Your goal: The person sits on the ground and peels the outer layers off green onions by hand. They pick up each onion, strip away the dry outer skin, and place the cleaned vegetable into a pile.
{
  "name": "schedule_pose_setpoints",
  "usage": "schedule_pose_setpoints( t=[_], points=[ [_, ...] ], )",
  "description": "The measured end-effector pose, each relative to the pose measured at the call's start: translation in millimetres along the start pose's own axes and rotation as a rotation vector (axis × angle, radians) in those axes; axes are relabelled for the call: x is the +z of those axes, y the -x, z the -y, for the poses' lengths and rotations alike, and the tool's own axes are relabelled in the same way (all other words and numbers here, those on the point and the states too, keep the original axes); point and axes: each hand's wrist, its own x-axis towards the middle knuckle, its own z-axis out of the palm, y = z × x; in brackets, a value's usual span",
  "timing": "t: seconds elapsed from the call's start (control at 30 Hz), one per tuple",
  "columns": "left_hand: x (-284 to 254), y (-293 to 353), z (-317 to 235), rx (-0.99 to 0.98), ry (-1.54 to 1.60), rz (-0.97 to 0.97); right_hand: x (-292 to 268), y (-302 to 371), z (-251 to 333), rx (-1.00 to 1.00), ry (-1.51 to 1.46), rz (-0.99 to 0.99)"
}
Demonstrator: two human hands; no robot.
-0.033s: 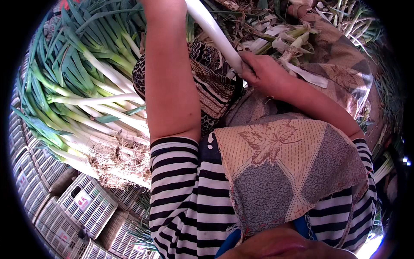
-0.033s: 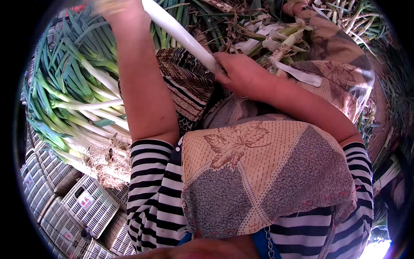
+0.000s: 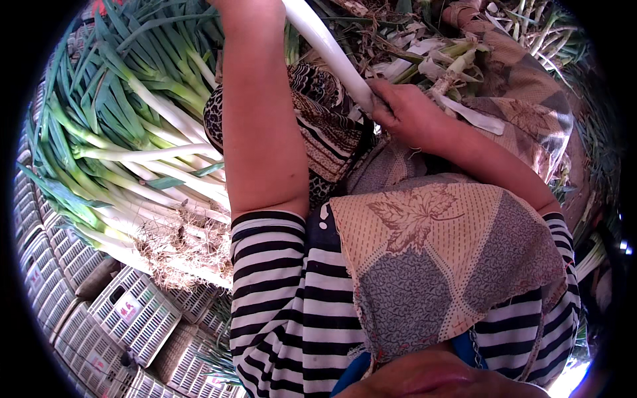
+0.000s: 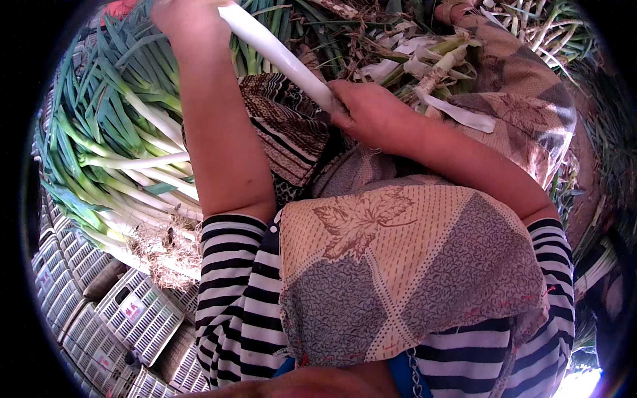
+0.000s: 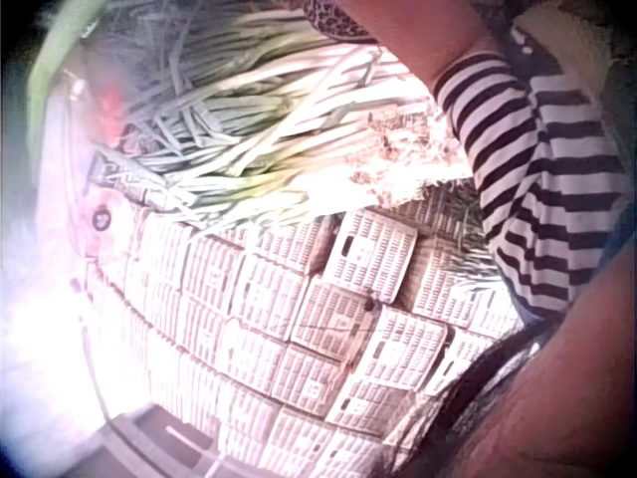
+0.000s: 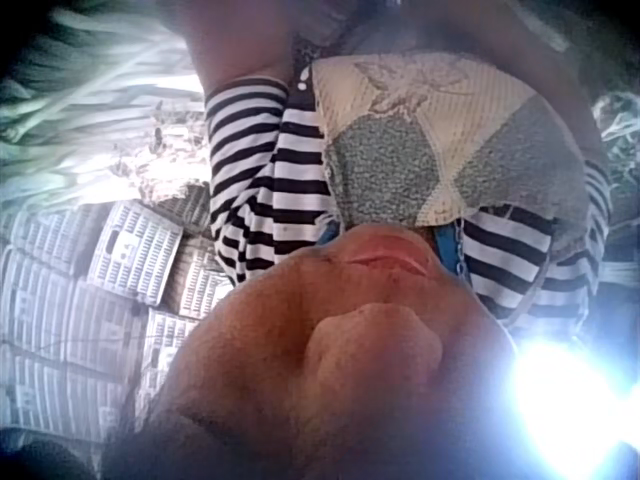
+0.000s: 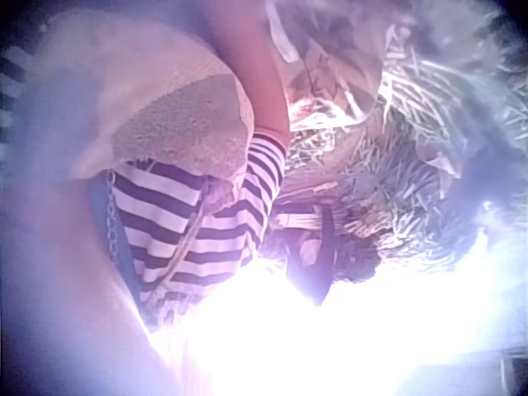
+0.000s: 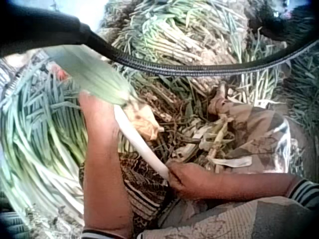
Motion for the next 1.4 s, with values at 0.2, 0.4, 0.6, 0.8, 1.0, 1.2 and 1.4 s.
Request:
schedule_pose_setpoints(
  t=[0.2,0.4,0.6,0.8,1.0,1.2,1.4],
  points=[
    [-9.1,-28.4,38.7,-0.051,-0.033,-0.004,-6.8,-0.4,-6.8,0.107,-0.032,-0.050],
    [-25.9,-30.1,34.3,-0.302,0.303,0.175,5.7,-4.6,-61.9,0.056,-0.166,-0.118],
    [-40.5,-33.6,38.2,-0.750,0.848,0.694,-4.5,18.7,-143.0,0.307,-0.139,-0.317],
    [-98.8,-105.0,-6.1,-0.303,0.483,0.869,2.9,26.2,-147.8,0.341,-0.114,-0.015],
    [-188.4,-147.6,-205.5,0.156,-0.363,0.053,-0.6,28.3,-138.1,0.193,0.080,0.102],
    [-363.3,-144.5,-277.6,0.045,-2.250,-0.792,-0.2,27.7,-139.6,0.201,0.131,0.146],
    [-320.4,-134.6,-215.3,0.288,-2.324,-0.619,5.6,23.5,-143.8,0.233,0.135,0.220]
  ],
)
